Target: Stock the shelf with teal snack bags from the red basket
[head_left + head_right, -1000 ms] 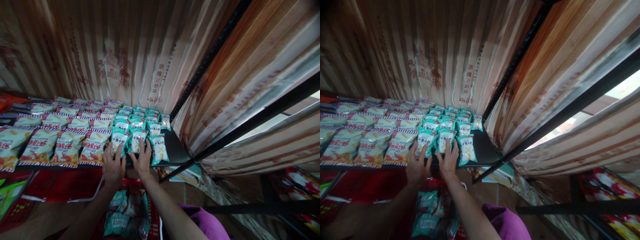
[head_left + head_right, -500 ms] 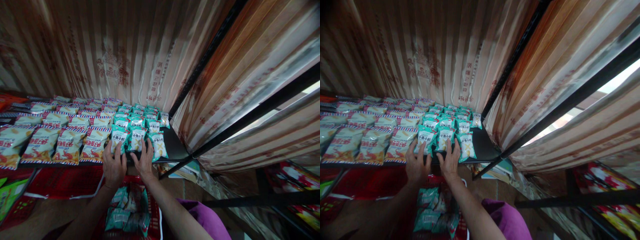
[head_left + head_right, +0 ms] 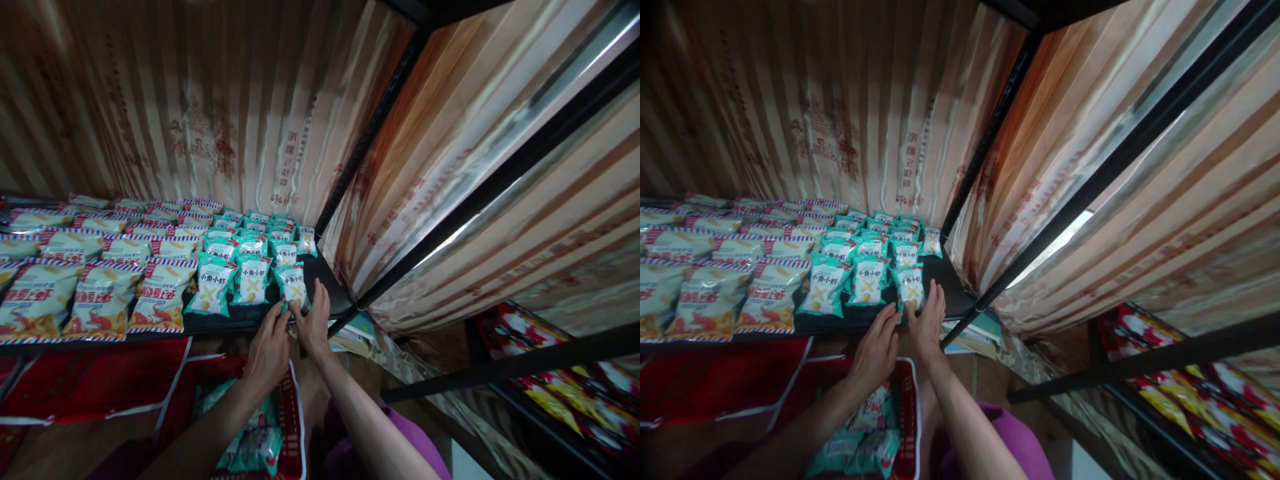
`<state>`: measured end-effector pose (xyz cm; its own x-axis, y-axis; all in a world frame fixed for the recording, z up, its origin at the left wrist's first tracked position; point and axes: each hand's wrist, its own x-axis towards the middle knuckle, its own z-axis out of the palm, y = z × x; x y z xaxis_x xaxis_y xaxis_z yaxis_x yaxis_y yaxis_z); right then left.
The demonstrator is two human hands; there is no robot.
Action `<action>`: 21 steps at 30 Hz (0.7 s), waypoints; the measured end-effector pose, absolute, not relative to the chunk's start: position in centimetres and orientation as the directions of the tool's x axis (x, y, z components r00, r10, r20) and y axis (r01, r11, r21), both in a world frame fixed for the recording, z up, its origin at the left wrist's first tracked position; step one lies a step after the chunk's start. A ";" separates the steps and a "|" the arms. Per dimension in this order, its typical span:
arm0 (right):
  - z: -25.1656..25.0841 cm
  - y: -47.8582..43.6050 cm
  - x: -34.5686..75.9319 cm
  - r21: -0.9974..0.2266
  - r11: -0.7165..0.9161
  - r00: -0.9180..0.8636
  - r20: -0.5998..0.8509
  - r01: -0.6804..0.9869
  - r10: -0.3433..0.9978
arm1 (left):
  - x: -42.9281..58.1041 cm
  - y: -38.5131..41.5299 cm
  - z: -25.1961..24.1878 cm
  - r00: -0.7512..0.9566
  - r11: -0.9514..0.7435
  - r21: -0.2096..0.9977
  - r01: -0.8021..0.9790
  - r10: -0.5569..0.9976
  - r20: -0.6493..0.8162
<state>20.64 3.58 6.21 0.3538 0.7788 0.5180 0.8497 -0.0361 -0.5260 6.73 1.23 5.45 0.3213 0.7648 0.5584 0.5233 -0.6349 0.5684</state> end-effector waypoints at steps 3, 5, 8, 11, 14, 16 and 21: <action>6.3 3.6 21.9 -0.617 -0.005 0.346 0.435 0.787 0.831 | 8.9 0.9 4.9 0.323 -0.558 0.635 0.535 0.829 0.457; 6.4 3.6 22.2 -0.688 -0.006 0.352 0.364 0.726 0.862 | 10.0 1.0 4.7 0.296 -0.512 0.682 0.521 0.859 0.419; 6.4 3.6 22.3 -0.776 -0.045 0.375 0.252 0.629 0.892 | 11.2 1.2 4.2 0.235 -0.449 0.740 0.501 0.893 0.383; 6.3 3.5 22.2 -0.819 0.006 0.395 0.283 0.573 0.874 | 11.8 1.6 3.7 0.202 -0.454 0.755 0.473 0.890 0.408; 6.3 3.6 22.0 -0.828 0.088 0.412 0.365 0.554 0.835 | 11.9 1.9 3.7 0.176 -0.504 0.743 0.441 0.860 0.479; 6.6 3.8 21.8 -0.827 0.102 0.417 0.381 0.553 0.825 | 11.9 2.2 3.9 0.179 -0.527 0.736 0.425 0.846 0.502; 7.0 5.0 21.2 -0.827 0.091 0.411 0.367 0.555 0.835 | 11.5 3.2 3.9 0.162 -0.519 0.736 0.435 0.849 0.503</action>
